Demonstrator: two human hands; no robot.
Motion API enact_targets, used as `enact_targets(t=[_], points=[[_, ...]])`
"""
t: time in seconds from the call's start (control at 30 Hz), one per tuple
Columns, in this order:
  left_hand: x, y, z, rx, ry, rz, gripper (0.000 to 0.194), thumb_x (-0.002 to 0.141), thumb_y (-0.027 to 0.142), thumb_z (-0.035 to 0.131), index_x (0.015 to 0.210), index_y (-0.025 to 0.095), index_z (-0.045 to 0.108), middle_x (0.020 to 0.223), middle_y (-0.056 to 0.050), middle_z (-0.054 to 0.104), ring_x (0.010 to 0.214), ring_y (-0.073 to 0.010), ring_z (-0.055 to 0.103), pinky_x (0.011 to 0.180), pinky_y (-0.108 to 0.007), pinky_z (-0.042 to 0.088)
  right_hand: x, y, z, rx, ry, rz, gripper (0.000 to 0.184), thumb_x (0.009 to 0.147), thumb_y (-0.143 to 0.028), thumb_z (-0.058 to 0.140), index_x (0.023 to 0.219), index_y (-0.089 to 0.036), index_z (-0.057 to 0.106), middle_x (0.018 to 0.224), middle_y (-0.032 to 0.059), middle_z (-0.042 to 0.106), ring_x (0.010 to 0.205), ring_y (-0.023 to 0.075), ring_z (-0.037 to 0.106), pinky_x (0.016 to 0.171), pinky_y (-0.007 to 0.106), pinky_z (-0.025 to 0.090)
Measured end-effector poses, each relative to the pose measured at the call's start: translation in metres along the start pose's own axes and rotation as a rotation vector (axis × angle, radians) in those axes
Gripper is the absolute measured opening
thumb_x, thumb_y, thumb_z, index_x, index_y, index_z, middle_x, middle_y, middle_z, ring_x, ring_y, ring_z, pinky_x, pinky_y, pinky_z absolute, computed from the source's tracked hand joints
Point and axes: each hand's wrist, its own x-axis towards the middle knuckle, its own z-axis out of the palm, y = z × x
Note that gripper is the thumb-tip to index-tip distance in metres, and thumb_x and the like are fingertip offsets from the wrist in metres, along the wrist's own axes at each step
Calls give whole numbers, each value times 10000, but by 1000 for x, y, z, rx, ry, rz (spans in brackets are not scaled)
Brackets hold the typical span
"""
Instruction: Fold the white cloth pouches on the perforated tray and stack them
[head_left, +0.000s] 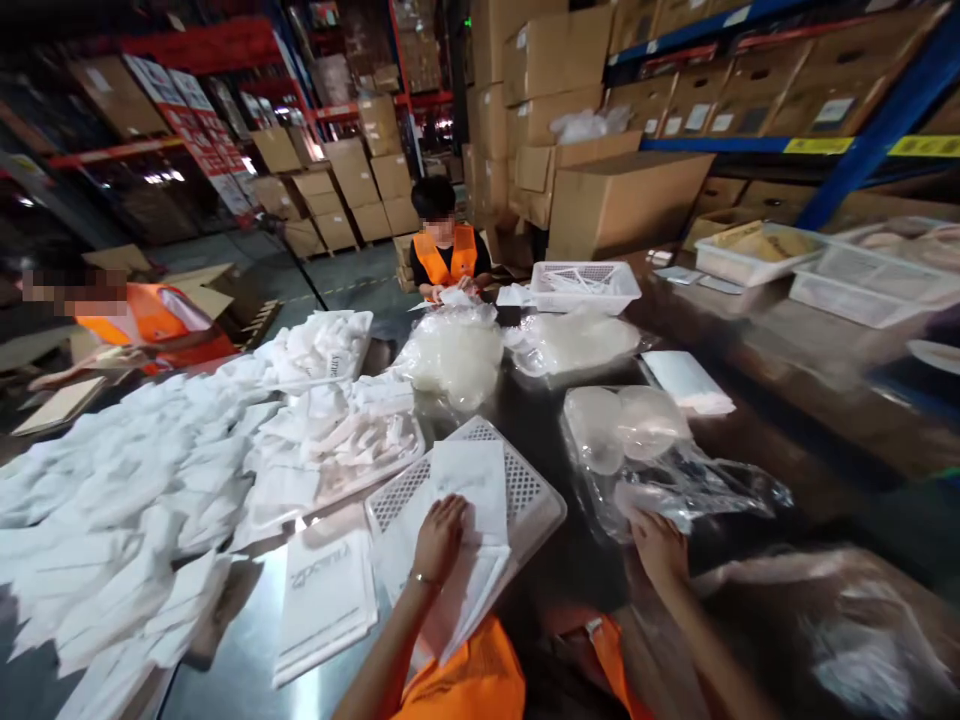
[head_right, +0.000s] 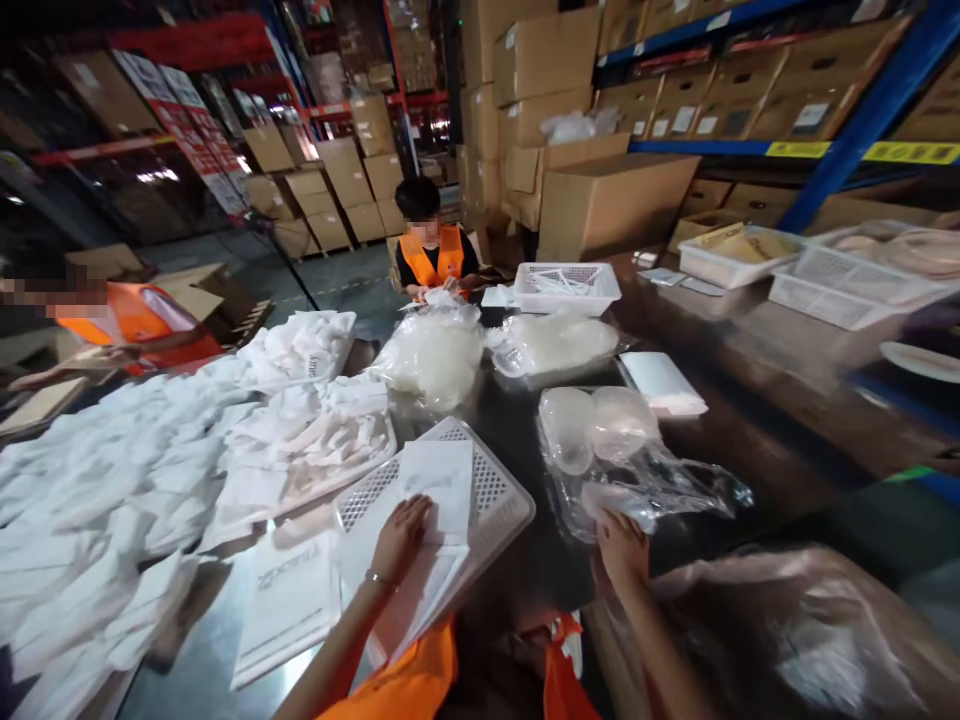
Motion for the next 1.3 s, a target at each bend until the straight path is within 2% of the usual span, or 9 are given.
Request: enact_targets(t=[0.07,0.17,0.3,0.43,0.53,0.63,0.8,1.07,1.3], points=[[4,-10,4,54,-24,49,553,732,-10,431,1231,191,558,1338,-90,528,1273,-230,455,1063,-475,389,11,-16,2,51,75,-41,339,851,-254,319,925,-175,640,926,128,651,878,262,609,766,418,500],[12,-19,7,92,-60,78,535,763,12,429,1260,172,544,1380,-121,476,1301,-254,416,1063,-505,375,17,-80,-2,137,146,-170,354,882,-252,353,1134,-132,571,1170,150,574,1172,253,489,957,432,443],[13,-15,4,65,-67,60,487,799,71,452,1269,176,524,1375,-130,483,1307,-264,408,1074,-512,351,14,-196,-8,276,-248,-741,489,891,-307,467,1364,-199,414,1376,101,463,1346,251,309,1088,499,298],[-33,-11,-9,-49,387,-428,619,826,315,533,1371,107,327,1466,-226,295,1389,-339,218,1088,-570,278,21,-253,-3,124,-621,-698,693,793,-441,620,1388,-166,396,1462,174,305,1363,334,253,1086,584,227],[-88,-14,-14,-473,545,-1033,639,819,435,521,1334,133,296,1378,-241,394,1286,-336,412,962,-511,448,25,-255,4,68,-664,-676,699,802,-406,617,1408,-167,363,1486,174,207,1381,326,197,1097,578,198],[-124,-13,-13,-1013,352,-1333,348,811,439,525,1063,200,506,1071,-128,625,968,-236,640,755,-370,542,26,-253,6,68,-627,-671,593,854,-341,546,1400,-181,379,1483,160,218,1377,314,213,1094,586,198],[-112,-6,-16,-993,292,-1292,441,603,593,671,679,180,533,598,3,553,584,-142,566,495,-232,447,25,-258,6,147,-675,-823,461,877,-122,370,1304,-223,510,1435,89,371,1342,253,321,1094,541,263],[-90,-12,-13,-717,417,-1188,169,643,301,672,628,174,561,581,13,577,565,-139,522,513,-239,414,22,-247,44,324,-575,-908,451,954,-379,282,1283,-207,536,1360,94,475,1289,265,408,1021,547,386],[-133,-104,-90,-343,411,-1266,239,770,181,619,579,155,478,532,63,469,524,-95,476,564,-239,419,63,-222,54,207,-608,-988,446,849,-358,441,1260,-236,563,1381,101,448,1299,297,385,1051,587,317]])
